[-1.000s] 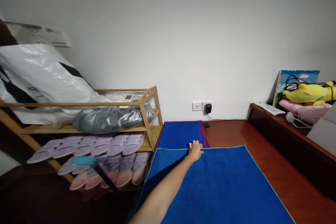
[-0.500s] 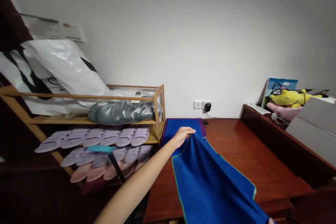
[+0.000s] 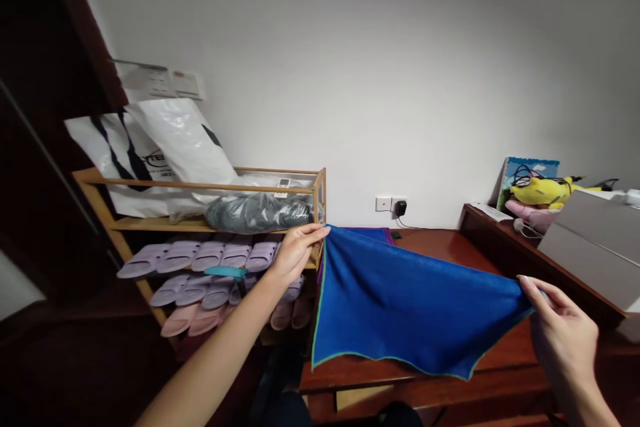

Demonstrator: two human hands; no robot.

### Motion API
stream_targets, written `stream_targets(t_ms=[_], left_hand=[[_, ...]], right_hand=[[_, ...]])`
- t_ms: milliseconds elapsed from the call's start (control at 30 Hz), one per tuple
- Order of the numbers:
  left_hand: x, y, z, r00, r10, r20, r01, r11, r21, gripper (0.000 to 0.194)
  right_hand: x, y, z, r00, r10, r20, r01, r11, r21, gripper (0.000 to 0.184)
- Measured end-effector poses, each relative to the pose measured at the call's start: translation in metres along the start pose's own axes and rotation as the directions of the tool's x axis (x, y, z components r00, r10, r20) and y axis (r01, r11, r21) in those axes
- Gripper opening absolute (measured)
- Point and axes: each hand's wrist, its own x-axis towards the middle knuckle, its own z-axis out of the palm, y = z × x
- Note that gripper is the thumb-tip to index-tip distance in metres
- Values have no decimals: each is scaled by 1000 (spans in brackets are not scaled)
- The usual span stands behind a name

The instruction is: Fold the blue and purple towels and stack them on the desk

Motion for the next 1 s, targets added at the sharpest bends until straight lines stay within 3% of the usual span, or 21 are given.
stream_targets(t_ms=[33,133,200,267,400,633,833,1000], left_hand=[[-5,6,-3,998,50,-49,-50,999,6,21],[-23,18,-13,980,140,-139,-142,990,0,18],[-34,22,-21,986,114,-122,-121,991,-50,21],[-44,24,-29,986,92,-136,-107,988,-108,21],[-59,25,-43,971,94,-221,-125,984,-129,20],[-80,33,-54,937,180,-300,-185,983,12,20],[-105,29,-56,846,252,-470,-211,968,138,22],[-125,33,-43,823,290,-488,-234,957,173,23]], right_hand=[[0,-7,4,999,51,16,-52,998,42,48],[5,-5,14,964,75,255,-125,975,184,43],[10,4,21,916,36,399,-144,959,244,47],[12,12,29,885,11,466,-147,955,257,51],[10,13,41,875,14,484,-122,974,193,48],[12,9,42,870,7,493,-74,990,117,43],[4,2,25,794,-38,607,-3,998,67,39],[-5,9,3,802,-52,594,62,998,4,37]])
